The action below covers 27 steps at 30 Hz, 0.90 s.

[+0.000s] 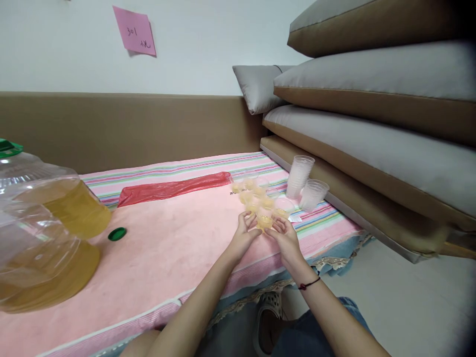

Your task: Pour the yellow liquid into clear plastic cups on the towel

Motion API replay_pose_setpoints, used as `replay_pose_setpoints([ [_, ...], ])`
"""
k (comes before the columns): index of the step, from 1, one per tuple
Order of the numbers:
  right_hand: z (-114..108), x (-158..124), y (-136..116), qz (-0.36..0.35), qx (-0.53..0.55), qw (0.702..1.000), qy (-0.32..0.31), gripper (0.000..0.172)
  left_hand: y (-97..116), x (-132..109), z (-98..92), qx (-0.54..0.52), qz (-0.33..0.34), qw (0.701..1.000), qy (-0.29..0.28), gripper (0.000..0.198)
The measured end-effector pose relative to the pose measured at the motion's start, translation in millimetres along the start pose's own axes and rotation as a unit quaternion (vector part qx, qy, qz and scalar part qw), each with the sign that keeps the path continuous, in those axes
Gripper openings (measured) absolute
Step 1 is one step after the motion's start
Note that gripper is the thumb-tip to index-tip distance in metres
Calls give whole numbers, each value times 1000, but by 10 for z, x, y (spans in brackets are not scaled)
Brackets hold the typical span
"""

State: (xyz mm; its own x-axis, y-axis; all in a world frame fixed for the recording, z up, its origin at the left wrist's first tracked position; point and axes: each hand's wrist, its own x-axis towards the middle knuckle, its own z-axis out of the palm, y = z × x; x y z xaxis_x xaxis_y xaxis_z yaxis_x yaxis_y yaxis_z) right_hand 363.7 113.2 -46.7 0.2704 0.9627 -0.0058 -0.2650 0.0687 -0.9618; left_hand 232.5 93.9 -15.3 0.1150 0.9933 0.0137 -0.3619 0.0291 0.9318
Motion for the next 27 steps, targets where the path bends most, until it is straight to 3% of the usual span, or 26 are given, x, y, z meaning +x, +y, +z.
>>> replay_pose_setpoints([
  [8,-102,-97,-103,7,19,999,40,45,112,-76,-139,43,2,994,96,51],
  [14,-283,-190,-336,-29,16,999,36,34,333,-363,-338,77,-21,989,121,32],
  [18,-531,175,-588,-116,-28,988,97,38,520,-603,-482,97,-28,987,127,35],
  [21,-745,623,-810,-178,-96,968,151,55,627,-737,-610,131,-28,981,141,40],
  [27,-971,1285,-1054,-176,-245,946,123,97,743,-915,-906,183,-25,973,141,45],
])
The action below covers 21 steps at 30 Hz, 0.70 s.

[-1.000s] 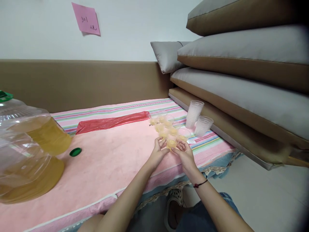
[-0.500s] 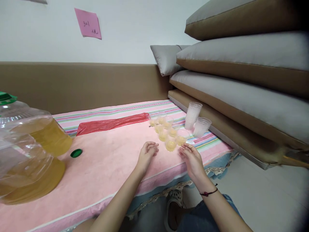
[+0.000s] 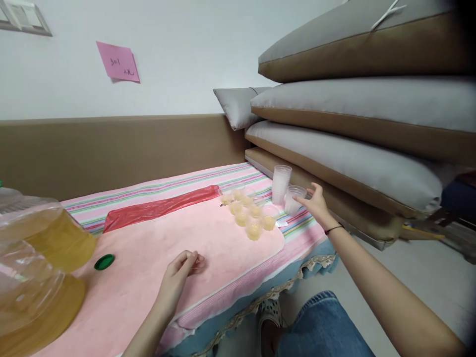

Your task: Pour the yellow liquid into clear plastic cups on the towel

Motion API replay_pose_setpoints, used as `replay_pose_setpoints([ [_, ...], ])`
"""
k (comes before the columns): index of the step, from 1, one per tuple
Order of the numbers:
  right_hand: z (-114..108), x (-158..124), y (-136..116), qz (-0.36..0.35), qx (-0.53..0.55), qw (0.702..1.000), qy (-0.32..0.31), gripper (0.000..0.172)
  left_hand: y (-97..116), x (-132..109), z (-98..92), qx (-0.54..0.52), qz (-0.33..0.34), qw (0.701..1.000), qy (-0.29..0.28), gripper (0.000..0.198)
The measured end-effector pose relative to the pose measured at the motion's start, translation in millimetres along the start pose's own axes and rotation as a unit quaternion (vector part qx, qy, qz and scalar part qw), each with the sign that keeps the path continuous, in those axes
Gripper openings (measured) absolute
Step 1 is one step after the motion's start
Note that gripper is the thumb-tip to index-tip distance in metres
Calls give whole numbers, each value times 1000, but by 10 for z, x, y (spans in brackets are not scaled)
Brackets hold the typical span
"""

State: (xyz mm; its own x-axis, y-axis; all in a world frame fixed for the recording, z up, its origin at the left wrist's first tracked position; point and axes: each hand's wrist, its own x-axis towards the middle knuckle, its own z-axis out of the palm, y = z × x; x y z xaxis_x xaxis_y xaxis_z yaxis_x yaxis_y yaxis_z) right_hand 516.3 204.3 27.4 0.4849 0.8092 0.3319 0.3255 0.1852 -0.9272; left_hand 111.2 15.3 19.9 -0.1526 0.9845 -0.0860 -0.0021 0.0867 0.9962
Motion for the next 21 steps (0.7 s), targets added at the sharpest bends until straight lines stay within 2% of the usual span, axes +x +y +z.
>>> replay_pose_setpoints([
  [4,54,146,66,-5,-52,998,-35,110,14,-58,-171,9,-12,1000,3,47],
  [12,55,156,66,-31,-98,994,-28,115,37,-151,-314,-3,-29,999,23,43],
  [17,10,155,-15,-47,-91,995,-15,116,10,-152,-352,-13,-26,999,20,39],
  [21,-52,192,-214,-69,-84,994,-2,116,5,-152,-383,-7,-18,1000,20,38],
])
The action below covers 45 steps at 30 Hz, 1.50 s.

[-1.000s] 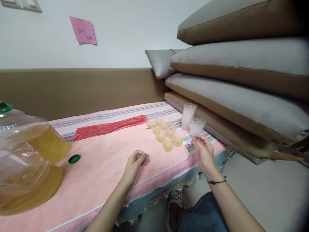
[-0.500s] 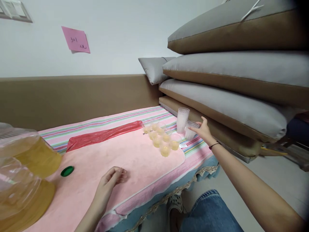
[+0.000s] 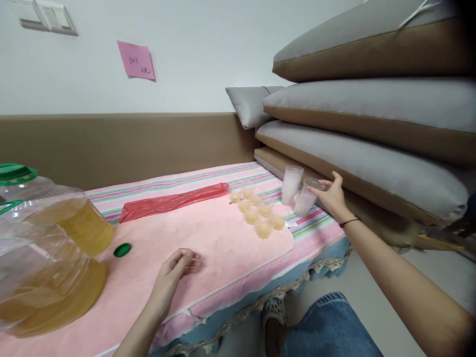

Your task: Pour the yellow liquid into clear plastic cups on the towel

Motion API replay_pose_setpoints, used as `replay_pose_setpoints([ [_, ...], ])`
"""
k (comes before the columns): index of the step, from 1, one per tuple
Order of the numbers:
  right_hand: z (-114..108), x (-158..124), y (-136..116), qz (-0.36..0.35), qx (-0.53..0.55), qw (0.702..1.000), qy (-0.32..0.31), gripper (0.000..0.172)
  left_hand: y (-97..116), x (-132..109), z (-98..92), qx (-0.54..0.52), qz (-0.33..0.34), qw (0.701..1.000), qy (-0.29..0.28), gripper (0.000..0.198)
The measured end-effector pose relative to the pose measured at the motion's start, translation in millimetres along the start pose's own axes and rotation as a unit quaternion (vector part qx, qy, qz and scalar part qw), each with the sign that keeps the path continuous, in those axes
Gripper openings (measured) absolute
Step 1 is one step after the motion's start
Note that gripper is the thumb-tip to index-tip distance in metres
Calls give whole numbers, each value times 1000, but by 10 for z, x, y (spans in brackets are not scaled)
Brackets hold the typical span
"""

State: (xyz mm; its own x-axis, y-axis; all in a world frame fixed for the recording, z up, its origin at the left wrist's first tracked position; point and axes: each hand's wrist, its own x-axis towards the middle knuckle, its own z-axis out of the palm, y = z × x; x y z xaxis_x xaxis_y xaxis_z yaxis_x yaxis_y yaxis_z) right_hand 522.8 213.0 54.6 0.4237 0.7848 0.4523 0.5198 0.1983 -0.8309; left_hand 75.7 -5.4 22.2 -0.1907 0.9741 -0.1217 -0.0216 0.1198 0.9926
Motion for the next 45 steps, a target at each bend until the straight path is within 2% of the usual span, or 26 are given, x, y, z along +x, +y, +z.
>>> replay_pose_setpoints([
  [5,-142,28,-543,-76,30,997,-4,110,101,-46,-59,-16,22,999,23,35],
  [8,-129,-119,-986,-133,84,986,-51,111,187,-89,-126,-35,47,997,48,35],
  [12,110,-603,-1513,-190,135,957,-173,106,261,-132,-247,-67,74,991,91,37],
  [16,534,-1280,-1775,-192,166,921,-296,102,281,-158,-383,-105,73,984,122,37],
  [18,752,-1615,-1788,-182,176,902,-349,99,285,-174,-445,-130,67,981,129,36],
  [21,1023,-2040,-1696,-162,190,884,-396,95,298,-206,-525,-156,65,977,133,35],
  [26,1282,-2449,-1455,-115,189,871,-440,94,339,-283,-629,-178,67,971,143,34],
  [33,1319,-2644,-1338,-72,203,872,-440,94,382,-397,-728,-191,72,968,148,32],
  [41,1305,-2723,-1210,-55,188,877,-439,98,376,-445,-760,-171,91,968,158,35],
  [45,1230,-2631,-1330,-59,204,880,-424,98,393,-460,-751,-197,103,964,148,32],
])
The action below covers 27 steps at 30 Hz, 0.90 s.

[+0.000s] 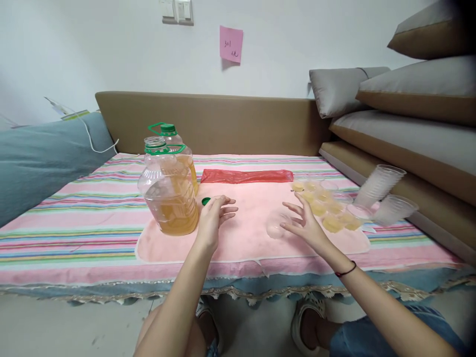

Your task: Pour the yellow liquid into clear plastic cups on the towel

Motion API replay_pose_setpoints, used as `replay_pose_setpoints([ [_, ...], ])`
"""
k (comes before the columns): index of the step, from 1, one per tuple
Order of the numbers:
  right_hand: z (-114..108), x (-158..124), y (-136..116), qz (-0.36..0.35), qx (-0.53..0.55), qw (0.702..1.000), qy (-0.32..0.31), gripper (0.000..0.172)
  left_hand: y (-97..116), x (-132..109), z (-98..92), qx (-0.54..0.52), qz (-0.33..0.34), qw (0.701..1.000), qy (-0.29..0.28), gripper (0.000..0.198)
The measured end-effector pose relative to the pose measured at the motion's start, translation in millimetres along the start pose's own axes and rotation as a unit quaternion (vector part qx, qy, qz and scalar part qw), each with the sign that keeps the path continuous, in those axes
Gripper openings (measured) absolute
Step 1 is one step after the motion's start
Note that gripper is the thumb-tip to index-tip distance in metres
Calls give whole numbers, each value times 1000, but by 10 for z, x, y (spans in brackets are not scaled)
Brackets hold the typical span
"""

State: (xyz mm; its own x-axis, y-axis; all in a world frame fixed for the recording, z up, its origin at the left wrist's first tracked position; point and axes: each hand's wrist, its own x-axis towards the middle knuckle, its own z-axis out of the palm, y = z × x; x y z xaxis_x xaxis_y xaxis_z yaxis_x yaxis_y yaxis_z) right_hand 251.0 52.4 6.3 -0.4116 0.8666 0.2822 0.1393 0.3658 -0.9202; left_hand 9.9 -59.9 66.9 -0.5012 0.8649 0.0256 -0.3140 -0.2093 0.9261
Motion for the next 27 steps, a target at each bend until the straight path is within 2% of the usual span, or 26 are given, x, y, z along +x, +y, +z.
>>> replay_pose_setpoints([
  [3,-2,100,-291,-36,17,999,14,94,9,-16,-14,28,69,997,23,27],
  [5,81,194,-513,-66,30,997,11,90,23,-34,-55,109,175,976,72,23],
  [6,155,246,-617,-82,39,996,5,90,36,-44,-87,165,240,950,109,21],
  [9,495,402,-860,-120,63,990,-39,89,108,-73,-231,309,393,834,232,17],
  [12,948,540,-979,-130,80,984,-90,90,226,-80,-427,346,455,752,329,19],
  [14,1259,618,-993,-122,96,981,-118,94,317,-62,-579,334,461,726,386,20],
  [16,1549,687,-966,-105,112,978,-140,97,403,-28,-745,298,438,732,428,20],
  [18,1808,745,-904,-84,123,976,-159,100,473,17,-917,252,384,773,438,21],
  [22,2232,823,-747,-75,151,969,-182,109,548,98,-1193,171,227,868,408,30],
  [24,2397,836,-696,-82,177,962,-190,115,560,113,-1262,148,175,893,388,35],
  [27,2589,829,-684,-97,203,954,-200,127,569,99,-1280,130,143,912,362,40],
])
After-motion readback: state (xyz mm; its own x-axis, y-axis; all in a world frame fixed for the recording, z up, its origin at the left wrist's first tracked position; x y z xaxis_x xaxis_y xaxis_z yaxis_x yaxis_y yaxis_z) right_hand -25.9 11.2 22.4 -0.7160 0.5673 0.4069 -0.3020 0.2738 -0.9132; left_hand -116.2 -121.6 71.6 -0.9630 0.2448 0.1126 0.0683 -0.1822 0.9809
